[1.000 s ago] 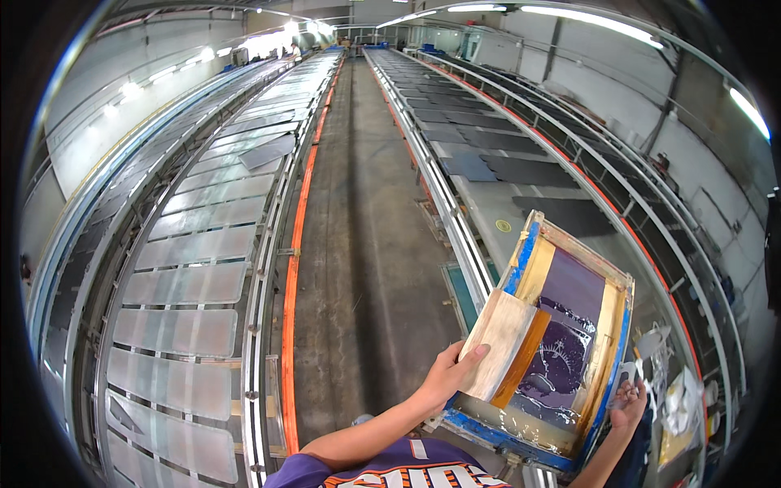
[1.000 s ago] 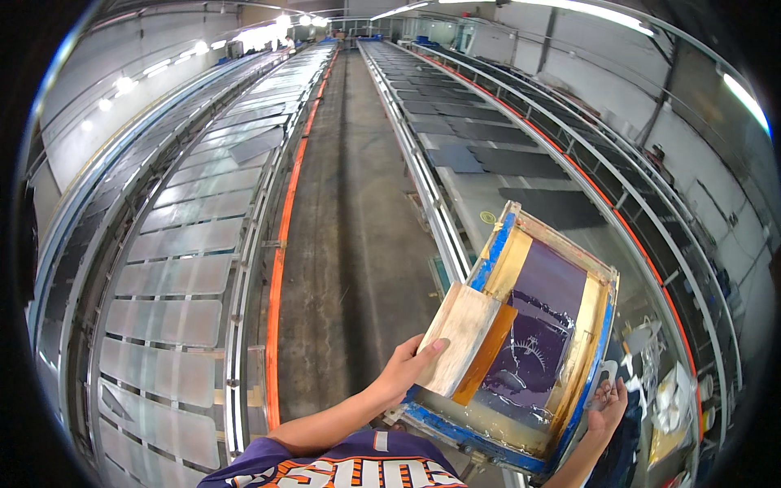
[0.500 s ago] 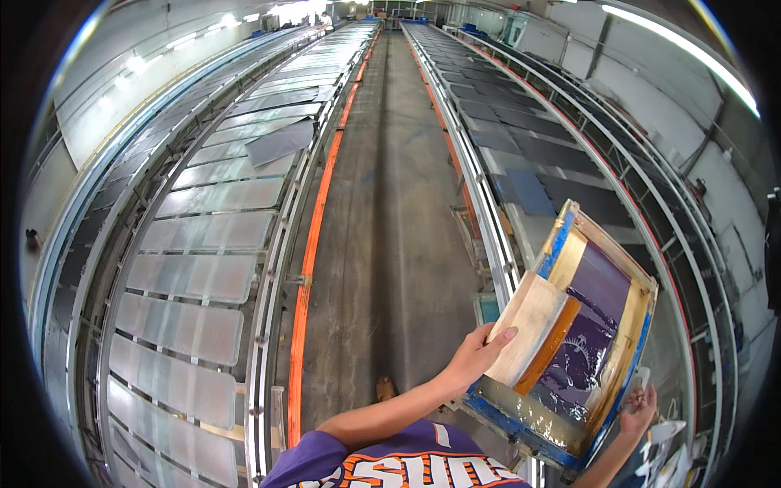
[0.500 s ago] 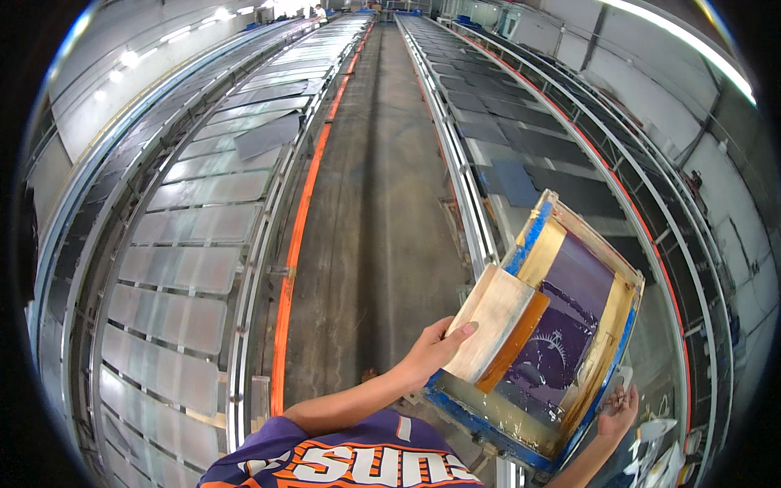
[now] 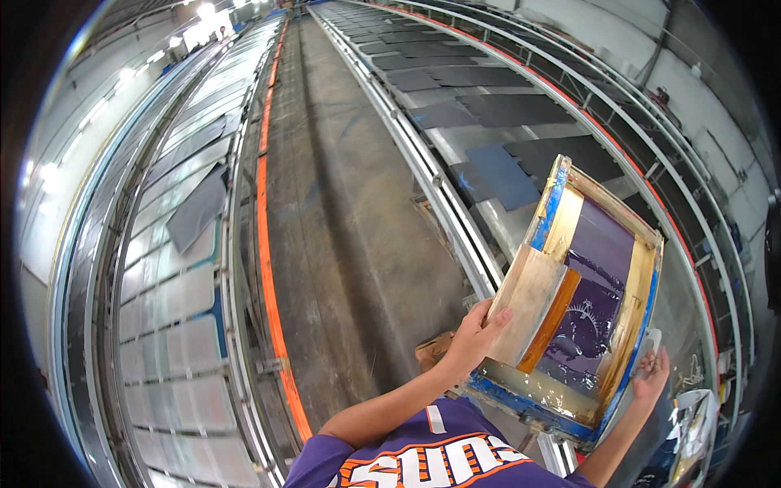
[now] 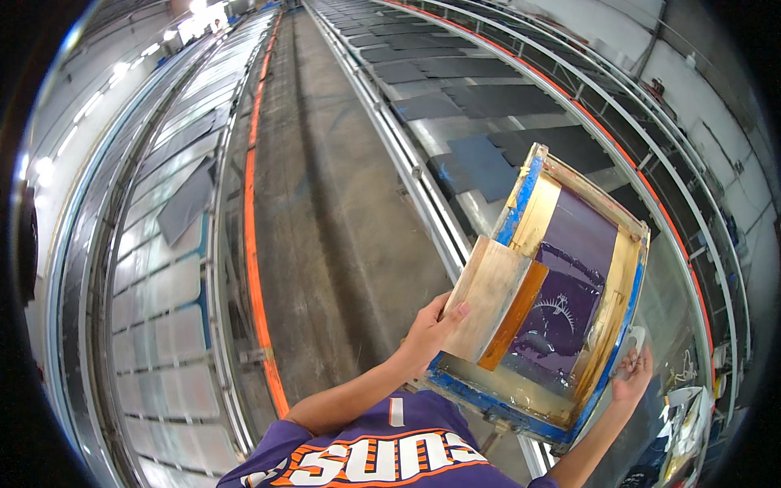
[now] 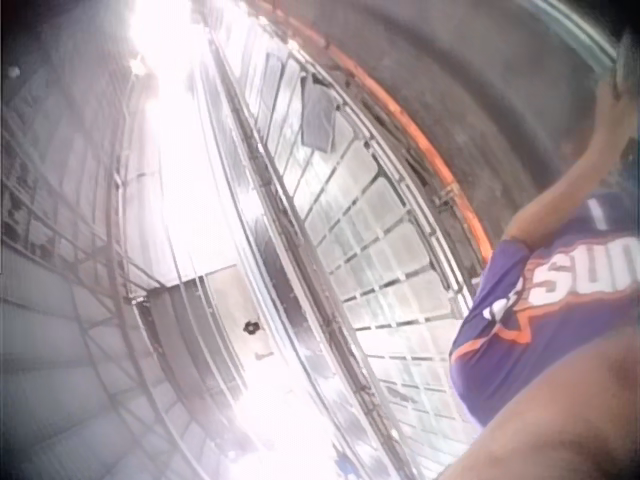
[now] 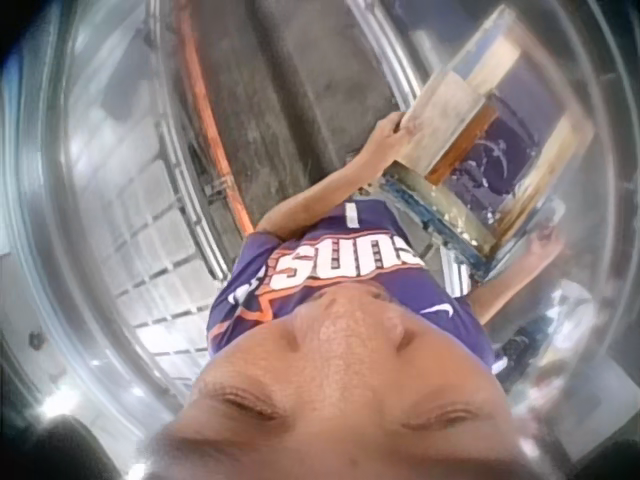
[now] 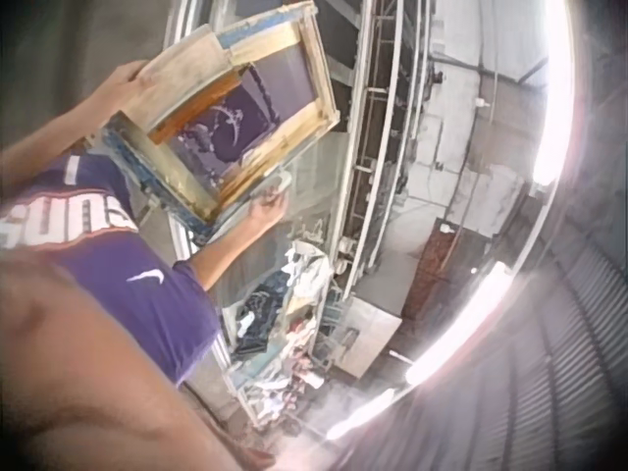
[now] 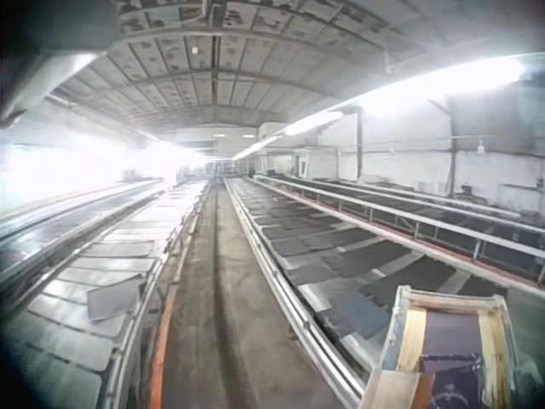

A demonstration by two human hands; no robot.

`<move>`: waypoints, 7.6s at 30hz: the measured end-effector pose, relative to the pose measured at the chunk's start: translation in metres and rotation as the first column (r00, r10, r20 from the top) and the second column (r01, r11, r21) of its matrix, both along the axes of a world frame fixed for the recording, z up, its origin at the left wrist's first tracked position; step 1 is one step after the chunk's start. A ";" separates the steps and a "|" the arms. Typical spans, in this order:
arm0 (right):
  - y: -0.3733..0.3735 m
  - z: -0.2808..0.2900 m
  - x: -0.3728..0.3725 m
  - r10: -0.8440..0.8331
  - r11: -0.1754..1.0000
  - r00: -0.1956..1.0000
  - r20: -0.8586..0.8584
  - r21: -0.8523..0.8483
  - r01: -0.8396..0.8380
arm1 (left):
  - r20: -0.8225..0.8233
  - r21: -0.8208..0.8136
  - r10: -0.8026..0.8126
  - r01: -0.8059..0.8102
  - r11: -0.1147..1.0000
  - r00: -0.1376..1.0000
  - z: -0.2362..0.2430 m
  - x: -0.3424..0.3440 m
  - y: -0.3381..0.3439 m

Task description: The person uses a squeegee to spread purple ink across a screen printing frame placed over a dark fabric on a conveyor belt. The person repeatedly pulls the squeegee to ensure even coverage of the design. The person then lifts the frame and moves it to a different station to reload ink from a container before returning to the conveyor to continue printing.

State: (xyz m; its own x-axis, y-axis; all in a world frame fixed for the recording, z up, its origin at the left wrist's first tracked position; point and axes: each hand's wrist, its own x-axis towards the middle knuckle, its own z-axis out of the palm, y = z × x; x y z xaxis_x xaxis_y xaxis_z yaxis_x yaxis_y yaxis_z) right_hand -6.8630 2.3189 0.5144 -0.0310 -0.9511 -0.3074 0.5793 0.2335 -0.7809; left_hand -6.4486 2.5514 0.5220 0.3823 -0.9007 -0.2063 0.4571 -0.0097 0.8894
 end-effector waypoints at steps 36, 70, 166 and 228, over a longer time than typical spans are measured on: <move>-0.273 -0.140 0.403 -0.456 0.797 0.625 -0.633 0.022 0.603 | -0.093 0.240 -0.347 0.359 0.902 0.933 -0.147 0.422 -0.533; -0.269 -0.124 0.438 -0.360 0.779 0.412 -0.837 -0.026 0.626 | 0.773 0.131 -0.387 0.471 0.873 0.502 -0.069 0.249 -0.470; -0.270 -0.122 0.431 -0.268 0.893 0.536 -0.800 0.002 0.451 | 0.958 0.249 -0.284 0.400 0.882 0.030 -0.084 0.353 -0.481; -0.245 -0.079 0.518 -0.021 0.943 -0.044 -0.999 -0.005 -0.332 | 0.949 0.315 -0.189 0.782 0.538 -0.252 -0.085 0.337 -0.574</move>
